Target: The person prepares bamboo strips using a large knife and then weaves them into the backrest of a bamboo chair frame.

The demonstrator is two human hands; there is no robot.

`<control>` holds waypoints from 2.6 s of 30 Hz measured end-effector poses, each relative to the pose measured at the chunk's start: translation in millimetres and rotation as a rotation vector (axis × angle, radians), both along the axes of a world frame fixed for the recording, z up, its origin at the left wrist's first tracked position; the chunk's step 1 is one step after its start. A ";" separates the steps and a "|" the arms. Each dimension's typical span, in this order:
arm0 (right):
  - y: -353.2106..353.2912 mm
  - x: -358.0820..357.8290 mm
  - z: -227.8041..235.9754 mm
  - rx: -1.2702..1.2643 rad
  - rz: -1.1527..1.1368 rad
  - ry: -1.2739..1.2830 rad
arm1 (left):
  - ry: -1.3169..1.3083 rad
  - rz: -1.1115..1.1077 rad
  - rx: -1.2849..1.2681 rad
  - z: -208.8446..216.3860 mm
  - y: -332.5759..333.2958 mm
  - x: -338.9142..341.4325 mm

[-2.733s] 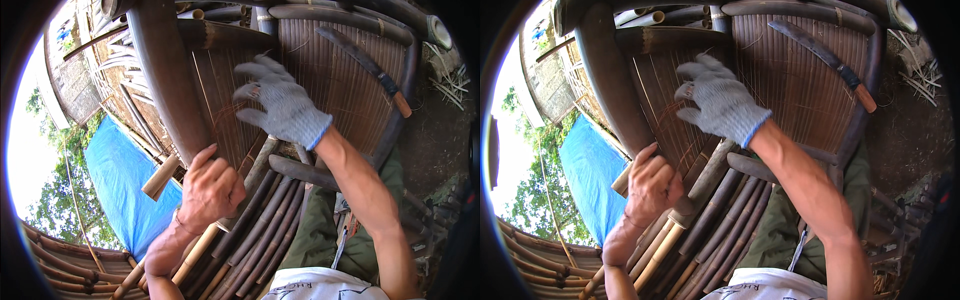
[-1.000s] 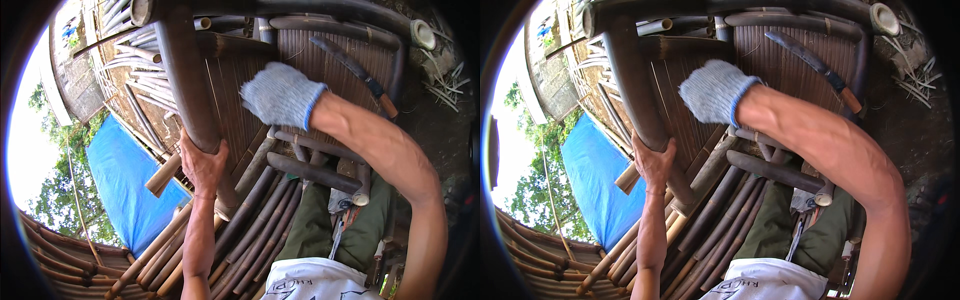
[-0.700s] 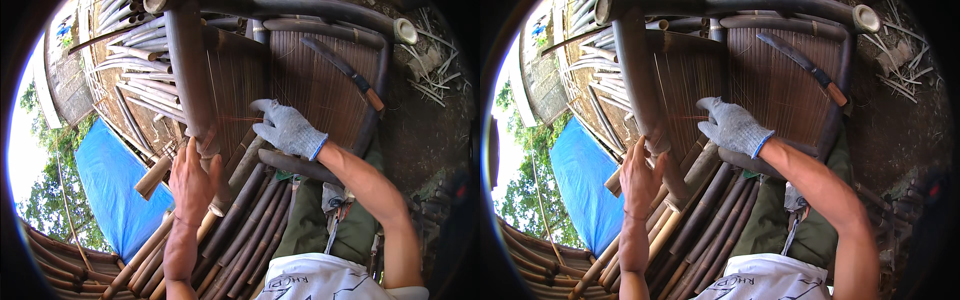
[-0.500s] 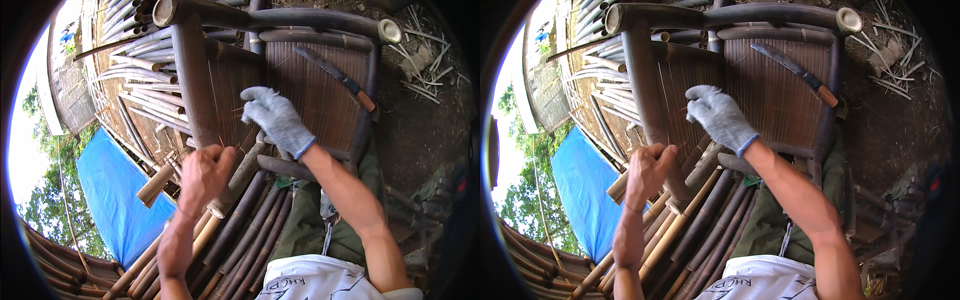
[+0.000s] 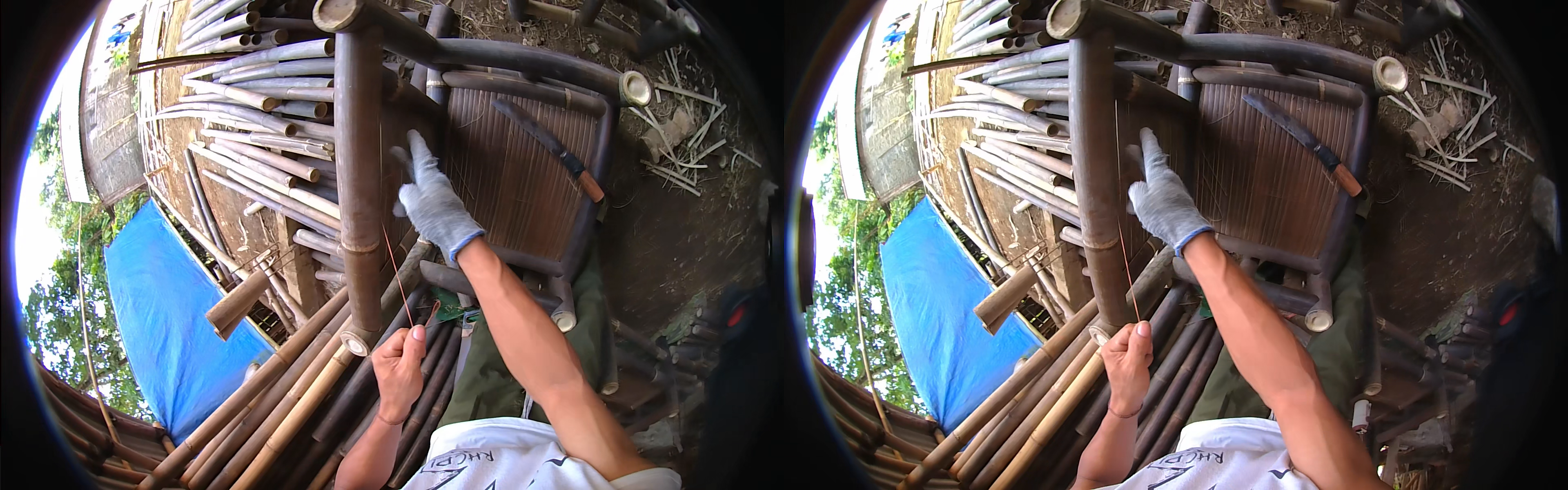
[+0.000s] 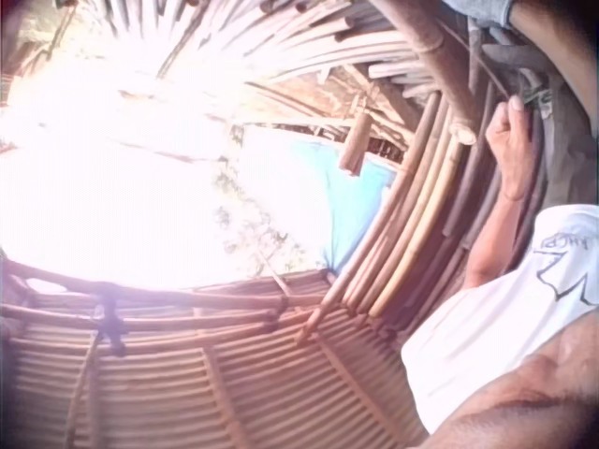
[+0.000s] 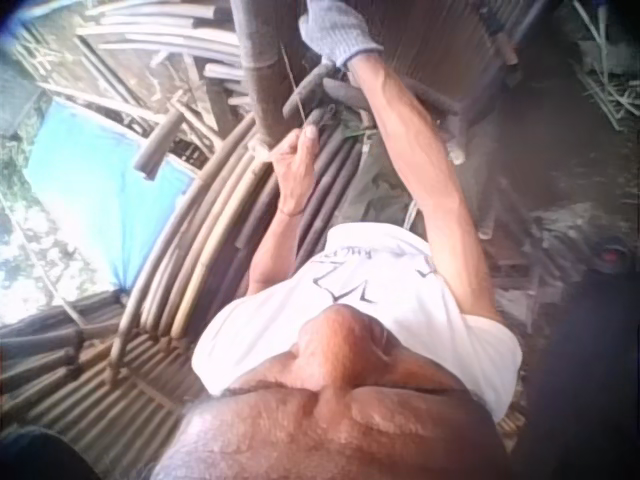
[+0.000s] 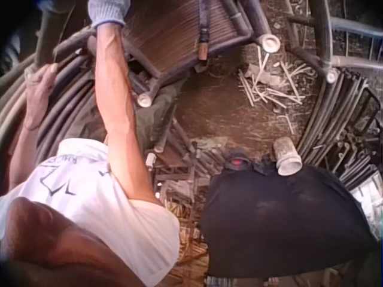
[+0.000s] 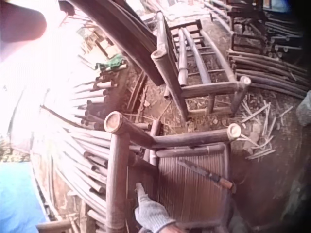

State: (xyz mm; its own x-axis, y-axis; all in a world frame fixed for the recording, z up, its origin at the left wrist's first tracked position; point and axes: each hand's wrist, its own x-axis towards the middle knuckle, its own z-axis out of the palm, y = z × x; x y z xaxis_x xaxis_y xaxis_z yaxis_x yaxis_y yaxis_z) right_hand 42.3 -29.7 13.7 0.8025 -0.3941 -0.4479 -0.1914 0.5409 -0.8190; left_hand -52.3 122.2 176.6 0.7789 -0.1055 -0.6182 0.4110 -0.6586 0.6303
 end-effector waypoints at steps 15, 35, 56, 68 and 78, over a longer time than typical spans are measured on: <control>22.6 -15.5 -3.0 0.730 -0.312 -0.251 | -0.167 -0.062 0.016 -34.0 43.9 -17.2; -19.8 21.7 10.2 -0.776 0.905 -0.568 | -0.071 0.180 -0.431 6.4 -13.3 34.1; -83.9 -48.6 -19.1 -0.978 0.750 -0.381 | -0.547 -0.349 0.068 -58.8 -54.5 53.2; -236.1 -189.2 33.7 0.731 -0.011 -0.341 | -0.566 -1.152 -0.276 -68.4 -122.1 56.3; -48.4 -58.2 -14.0 -0.449 0.497 -0.539 | -0.250 -1.181 -0.489 -26.8 -135.6 -50.9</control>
State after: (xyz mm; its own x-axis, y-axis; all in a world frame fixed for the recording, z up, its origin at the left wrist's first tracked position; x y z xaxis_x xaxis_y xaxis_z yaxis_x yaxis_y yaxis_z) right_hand -15.9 -78.1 -0.4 0.9873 0.0106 0.1587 0.1568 0.1003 -0.9825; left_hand -103.2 -13.4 149.8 0.1492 -0.9735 -0.1735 -0.4184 -0.2212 0.8809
